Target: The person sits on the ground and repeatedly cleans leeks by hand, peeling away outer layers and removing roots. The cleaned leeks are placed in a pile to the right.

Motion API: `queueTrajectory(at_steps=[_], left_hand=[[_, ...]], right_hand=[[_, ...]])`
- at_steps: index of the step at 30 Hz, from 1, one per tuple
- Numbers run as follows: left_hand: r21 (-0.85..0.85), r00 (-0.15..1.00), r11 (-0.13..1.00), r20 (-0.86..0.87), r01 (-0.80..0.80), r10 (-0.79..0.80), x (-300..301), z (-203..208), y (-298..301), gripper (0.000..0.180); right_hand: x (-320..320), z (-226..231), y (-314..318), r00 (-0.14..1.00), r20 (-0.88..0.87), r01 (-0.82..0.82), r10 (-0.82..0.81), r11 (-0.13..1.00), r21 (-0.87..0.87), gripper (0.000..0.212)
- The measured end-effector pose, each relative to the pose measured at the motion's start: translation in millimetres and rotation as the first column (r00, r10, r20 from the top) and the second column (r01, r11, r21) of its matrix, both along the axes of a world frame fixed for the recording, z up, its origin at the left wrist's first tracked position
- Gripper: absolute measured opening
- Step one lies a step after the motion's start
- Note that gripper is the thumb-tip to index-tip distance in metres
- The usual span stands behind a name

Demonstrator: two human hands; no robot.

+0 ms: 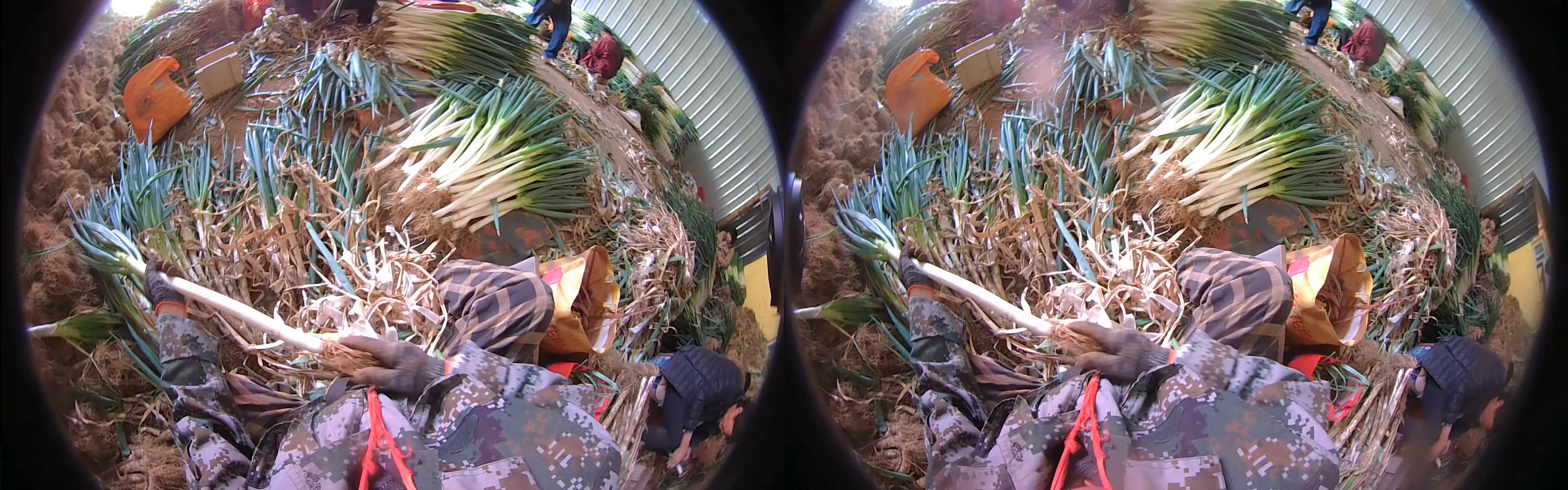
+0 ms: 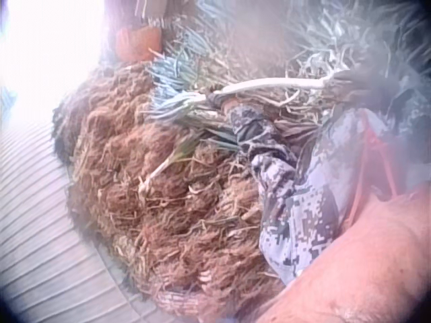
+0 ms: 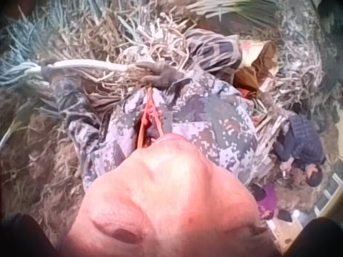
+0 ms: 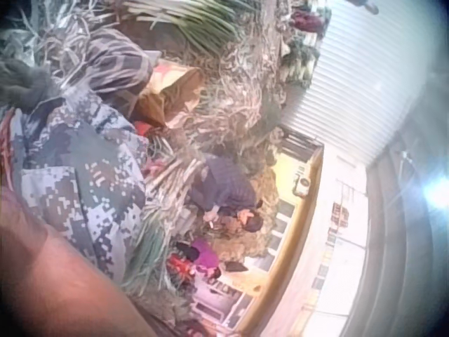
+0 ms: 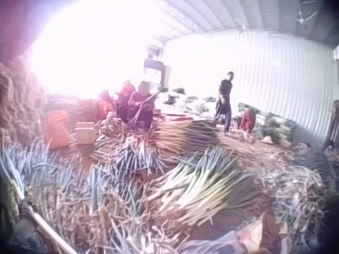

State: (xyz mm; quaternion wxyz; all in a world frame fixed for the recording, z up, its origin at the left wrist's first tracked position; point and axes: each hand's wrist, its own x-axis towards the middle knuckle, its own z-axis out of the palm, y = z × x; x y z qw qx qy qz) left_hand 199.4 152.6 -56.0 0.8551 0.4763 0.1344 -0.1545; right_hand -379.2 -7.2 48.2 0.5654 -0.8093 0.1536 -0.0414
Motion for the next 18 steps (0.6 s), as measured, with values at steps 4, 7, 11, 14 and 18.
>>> queueTrajectory(at_steps=[4, 7, 11, 14, 18], left_hand=[[-0.058, 0.99, 0.994, 0.106, -0.091, 0.097, 32, -17, 31, 0.015], [0.022, 0.997, 0.998, 0.052, -0.059, 0.058, 45, -19, 31, 0.016], [-0.091, 0.992, 0.993, 0.109, 0.076, -0.066, 9, 9, -7, 0.019], [-0.077, 0.981, 0.995, 0.187, 0.067, -0.051, -55, 47, -47, 0.017], [-0.147, 0.934, 0.939, 0.228, 0.311, -0.273, -134, 114, -99, 0.016]], right_hand=[[-58, 4, -24, 0.954, -0.099, 0.298, -0.283, 0.931, 0.211, 0.041], [-69, 10, -41, 0.989, -0.116, 0.042, -0.092, 0.924, -0.381, 0.051], [-26, 26, -49, 0.997, 0.07, 0.08, -0.043, 0.719, -0.69, 0.045], [16, 32, -46, 0.927, 0.358, 0.326, -0.116, 0.723, -0.609, 0.033], [55, 3, -26, 0.975, 0.187, 0.183, -0.121, 0.912, -0.366, 0.067]])
